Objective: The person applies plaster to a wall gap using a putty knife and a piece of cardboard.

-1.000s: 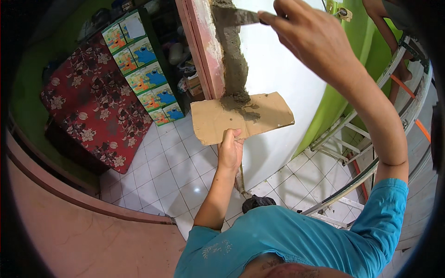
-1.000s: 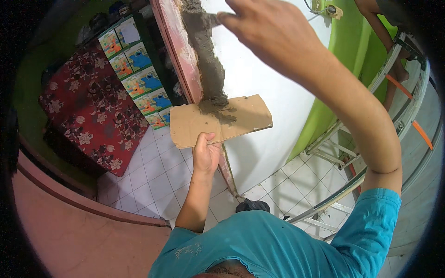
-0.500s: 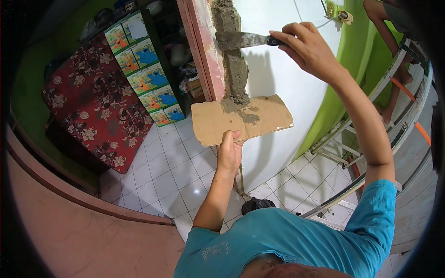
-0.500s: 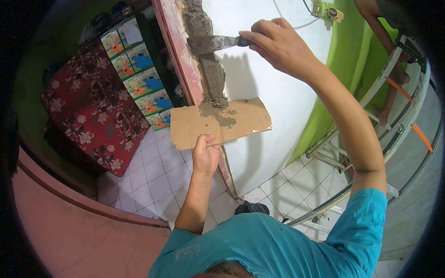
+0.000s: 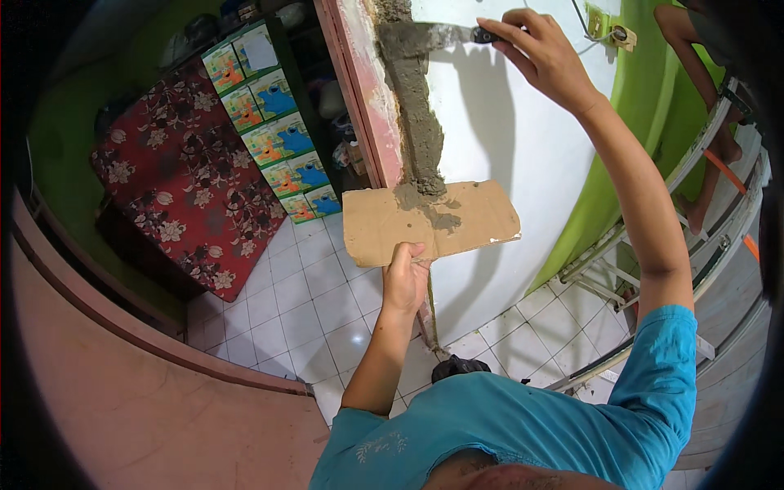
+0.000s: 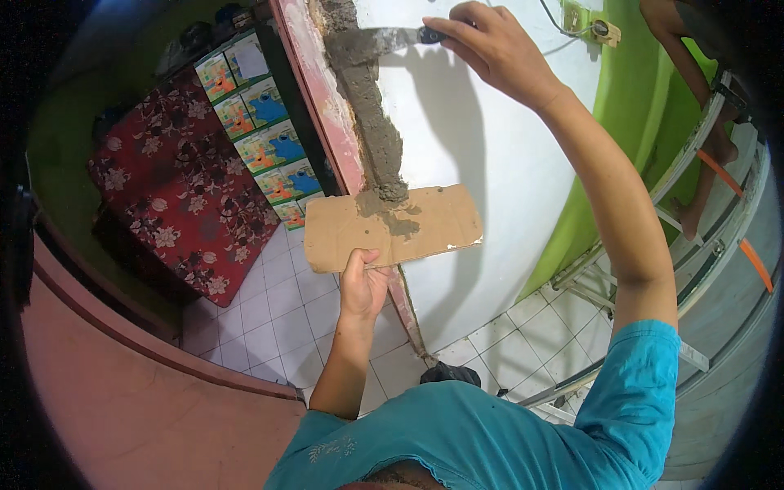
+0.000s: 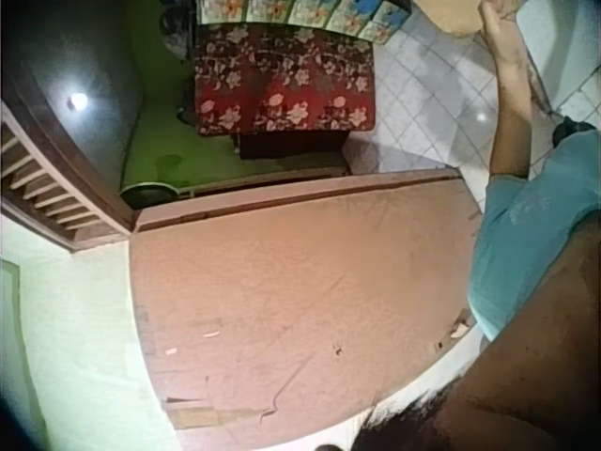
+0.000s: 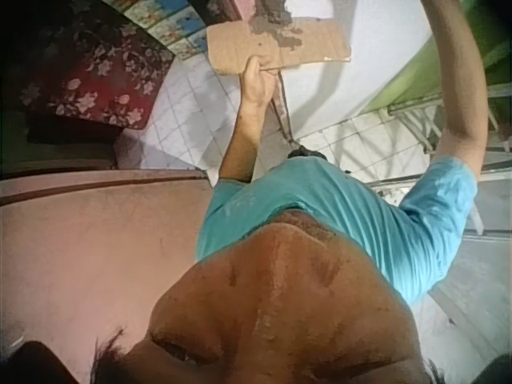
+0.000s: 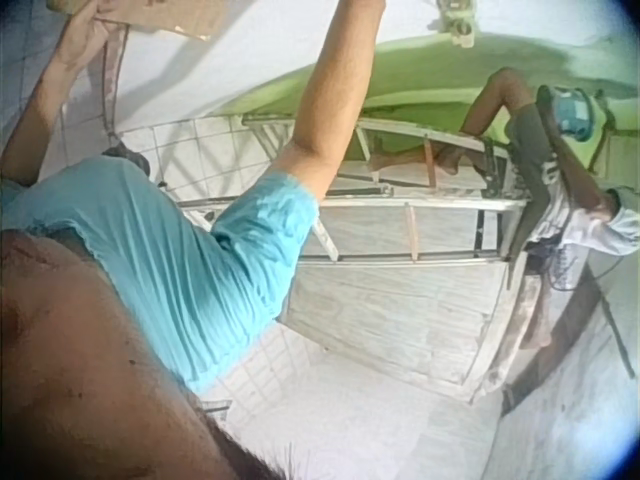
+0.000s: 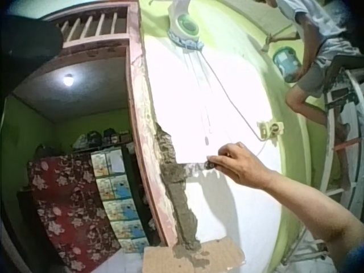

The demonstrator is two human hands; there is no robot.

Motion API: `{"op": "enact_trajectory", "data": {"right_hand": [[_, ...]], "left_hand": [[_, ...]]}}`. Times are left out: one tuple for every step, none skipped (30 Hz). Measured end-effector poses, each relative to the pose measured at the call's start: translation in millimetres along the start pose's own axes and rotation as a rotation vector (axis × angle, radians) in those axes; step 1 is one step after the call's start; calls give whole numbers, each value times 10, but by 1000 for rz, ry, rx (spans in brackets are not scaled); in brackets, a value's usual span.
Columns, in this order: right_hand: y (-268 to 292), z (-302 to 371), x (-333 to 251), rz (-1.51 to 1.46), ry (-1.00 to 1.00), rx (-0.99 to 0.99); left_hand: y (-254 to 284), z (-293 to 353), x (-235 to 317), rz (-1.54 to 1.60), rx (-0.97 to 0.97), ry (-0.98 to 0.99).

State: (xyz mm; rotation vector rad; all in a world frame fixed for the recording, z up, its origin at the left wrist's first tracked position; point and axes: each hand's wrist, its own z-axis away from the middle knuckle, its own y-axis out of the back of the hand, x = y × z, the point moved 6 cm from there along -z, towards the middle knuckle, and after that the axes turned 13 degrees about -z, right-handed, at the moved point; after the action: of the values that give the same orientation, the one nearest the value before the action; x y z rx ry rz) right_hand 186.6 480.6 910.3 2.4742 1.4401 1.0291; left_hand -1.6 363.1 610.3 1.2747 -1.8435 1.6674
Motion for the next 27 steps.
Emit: {"op": "enact_trajectory", "data": {"right_hand": [[15, -50, 38, -3, -2, 3], [53, -115, 71, -5, -19, 11], [76, -156, 103, -7, -36, 19], [90, -165, 142, -55, -65, 46], [87, -157, 143, -57, -64, 48], [80, -138, 180, -150, -139, 49], [65, -113, 216, -244, -213, 49], [11, -54, 221, -251, -209, 51], [-19, 32, 198, -256, -134, 48], [-34, 101, 177, -261, -59, 45], [-70, 122, 123, -197, 13, 15], [-103, 130, 115, -166, 19, 0], [-133, 127, 110, -134, 23, -15], [-121, 107, 125, -133, 22, -9], [-105, 62, 164, -144, -2, -12], [-85, 12, 207, -155, -25, -15], [-51, -44, 254, -152, -27, -11], [4, -113, 300, -129, -21, 13], [67, -167, 327, -105, -14, 37], [94, -216, 330, -136, -38, 41], [92, -222, 317, -139, -39, 42], [94, -218, 304, -173, -50, 51], [105, -226, 293, -204, -57, 57], [103, -229, 281, -204, -54, 55], [67, -228, 253, -166, -28, 6], [33, -205, 236, -129, -7, -41], [25, -204, 245, -130, -10, -41]], "left_hand": [[-10, -2, 12, 14, -6, -14], [-19, -4, 18, 27, -13, -26], [-5, -9, 8, 23, -12, -25], [22, -17, -21, 21, -12, -5], [35, -22, -40, 23, -12, 12], [27, -17, -38, 22, -10, 11], [16, -8, -23, 16, 3, 2], [22, -2, -13, 11, 20, -8], [7, -14, -18, 14, 15, -13], [-3, -24, -33, 16, 9, -12], [9, -20, -30, 10, 12, -12], [4, -14, -14, 6, 15, -17], [4, -7, -3, 4, 44, -12], [1, -4, 2, 2, 68, -4], [-4, -5, 9, -3, 66, -6], [-9, -5, 17, 23, 59, -9], [-17, -9, 19, 50, 49, -12], [-17, -15, 14, 46, 45, -13], [-2, -24, 6, 49, 55, -15], [24, -19, -1, 55, 72, -16], [32, -13, 2, 54, 75, -17], [35, -6, 6, 56, 73, -12], [27, -3, 5, 65, 68, -9], [16, -2, 11, 68, 69, -10], [3, -6, 17, 64, 73, -7], [-3, -6, 13, 55, 77, 0], [-5, -7, 9, 53, 78, 2]]}}
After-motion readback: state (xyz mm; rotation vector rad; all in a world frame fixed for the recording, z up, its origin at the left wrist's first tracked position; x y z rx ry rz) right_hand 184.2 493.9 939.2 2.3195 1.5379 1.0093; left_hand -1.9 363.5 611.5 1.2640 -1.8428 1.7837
